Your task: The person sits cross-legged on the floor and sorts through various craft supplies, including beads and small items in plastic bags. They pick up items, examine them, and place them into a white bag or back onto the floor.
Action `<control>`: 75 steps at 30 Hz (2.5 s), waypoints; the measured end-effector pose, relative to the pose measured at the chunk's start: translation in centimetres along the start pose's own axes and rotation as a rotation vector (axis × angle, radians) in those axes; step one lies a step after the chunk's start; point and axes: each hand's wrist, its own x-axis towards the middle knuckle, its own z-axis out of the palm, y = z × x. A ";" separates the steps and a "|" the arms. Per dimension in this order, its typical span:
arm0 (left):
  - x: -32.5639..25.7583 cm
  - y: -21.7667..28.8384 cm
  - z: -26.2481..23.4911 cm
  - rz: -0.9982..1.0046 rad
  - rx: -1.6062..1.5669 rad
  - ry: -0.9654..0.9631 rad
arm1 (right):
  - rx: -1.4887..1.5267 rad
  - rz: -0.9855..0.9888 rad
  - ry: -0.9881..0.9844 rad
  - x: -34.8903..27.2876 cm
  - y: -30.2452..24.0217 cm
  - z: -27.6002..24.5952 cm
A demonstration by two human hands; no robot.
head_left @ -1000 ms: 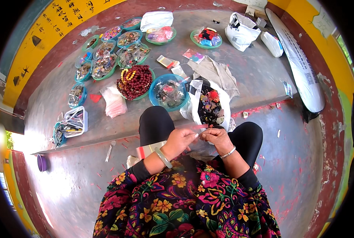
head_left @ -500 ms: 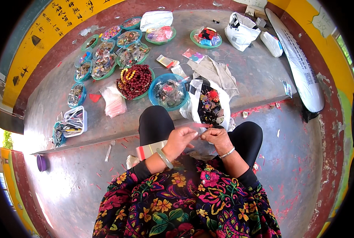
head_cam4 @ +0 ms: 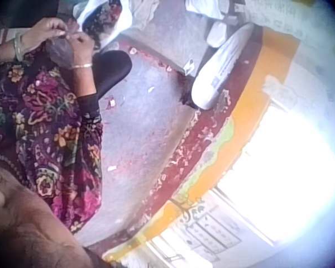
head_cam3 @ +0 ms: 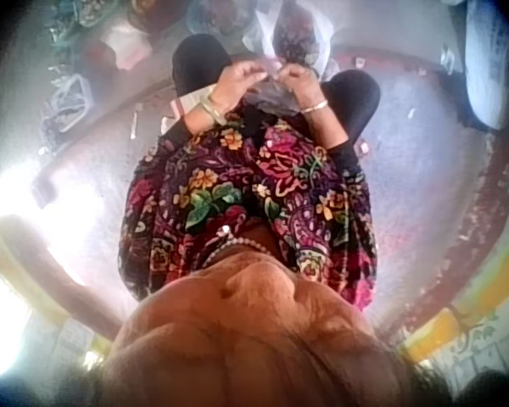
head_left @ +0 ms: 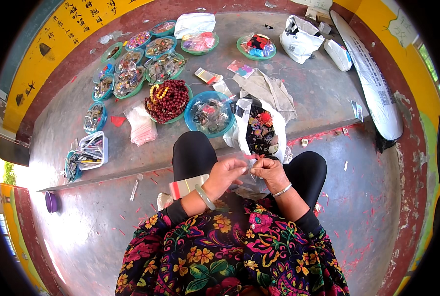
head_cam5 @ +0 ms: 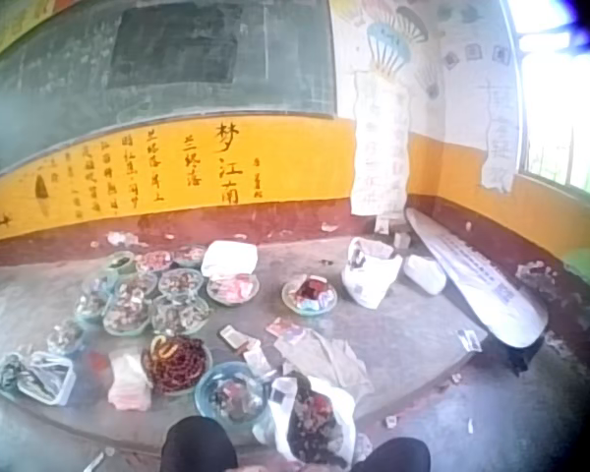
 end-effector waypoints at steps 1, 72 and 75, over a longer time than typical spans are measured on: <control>0.0 0.0 0.0 -0.003 -0.023 -0.001 | 0.007 0.004 0.000 0.0 0.0 0.0; 0.3 -0.4 -0.1 0.229 -0.048 0.116 | 0.080 -0.007 -0.073 0.3 0.1 -0.1; -0.2 1.9 0.3 0.626 0.432 0.167 | 0.086 0.019 -0.087 0.2 -0.1 -0.1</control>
